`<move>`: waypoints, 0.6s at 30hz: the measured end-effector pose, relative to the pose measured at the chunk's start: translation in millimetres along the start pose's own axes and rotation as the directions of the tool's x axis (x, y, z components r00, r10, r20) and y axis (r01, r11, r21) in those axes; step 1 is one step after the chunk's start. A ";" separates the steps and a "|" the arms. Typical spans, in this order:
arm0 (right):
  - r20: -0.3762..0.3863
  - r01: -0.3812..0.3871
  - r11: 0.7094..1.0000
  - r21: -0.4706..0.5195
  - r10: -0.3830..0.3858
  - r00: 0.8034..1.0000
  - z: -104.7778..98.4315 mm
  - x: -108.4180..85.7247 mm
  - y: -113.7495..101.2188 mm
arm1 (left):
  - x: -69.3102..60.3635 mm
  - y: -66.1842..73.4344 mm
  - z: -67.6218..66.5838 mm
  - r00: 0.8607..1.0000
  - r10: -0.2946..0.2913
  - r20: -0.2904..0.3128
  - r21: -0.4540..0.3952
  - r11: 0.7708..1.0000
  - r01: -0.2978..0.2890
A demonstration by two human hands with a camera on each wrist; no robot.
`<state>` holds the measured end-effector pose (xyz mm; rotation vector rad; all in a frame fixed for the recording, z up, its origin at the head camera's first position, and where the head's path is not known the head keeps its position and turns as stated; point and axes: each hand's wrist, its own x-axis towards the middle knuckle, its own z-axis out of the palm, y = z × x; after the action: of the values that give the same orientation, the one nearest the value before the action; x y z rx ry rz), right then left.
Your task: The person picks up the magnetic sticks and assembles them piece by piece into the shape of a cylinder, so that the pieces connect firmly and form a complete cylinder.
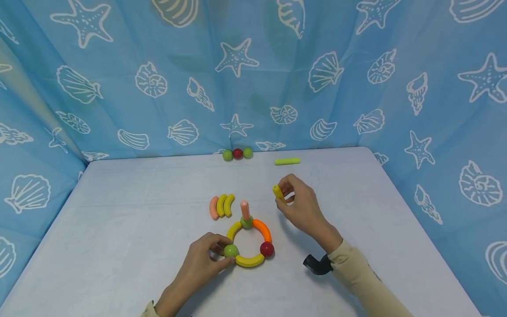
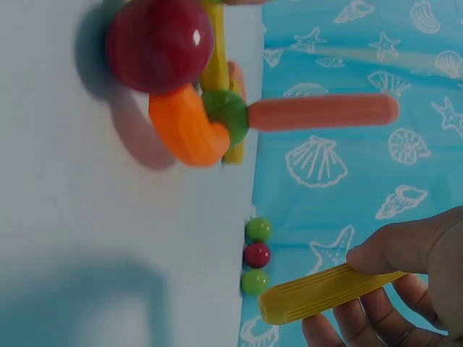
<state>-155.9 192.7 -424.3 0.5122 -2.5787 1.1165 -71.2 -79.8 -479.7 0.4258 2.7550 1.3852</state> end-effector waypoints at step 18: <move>0.011 0.057 0.991 0.122 -0.059 0.998 4.7 -21.7 -28.1 | -0.7 -1.3 0.0 1.000 0.012 -0.010 -0.005 1.000 -0.013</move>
<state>-125.0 175.8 -418.0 0.6206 -2.5017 1.2598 -70.8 -80.8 -480.8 0.4377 2.7614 1.4004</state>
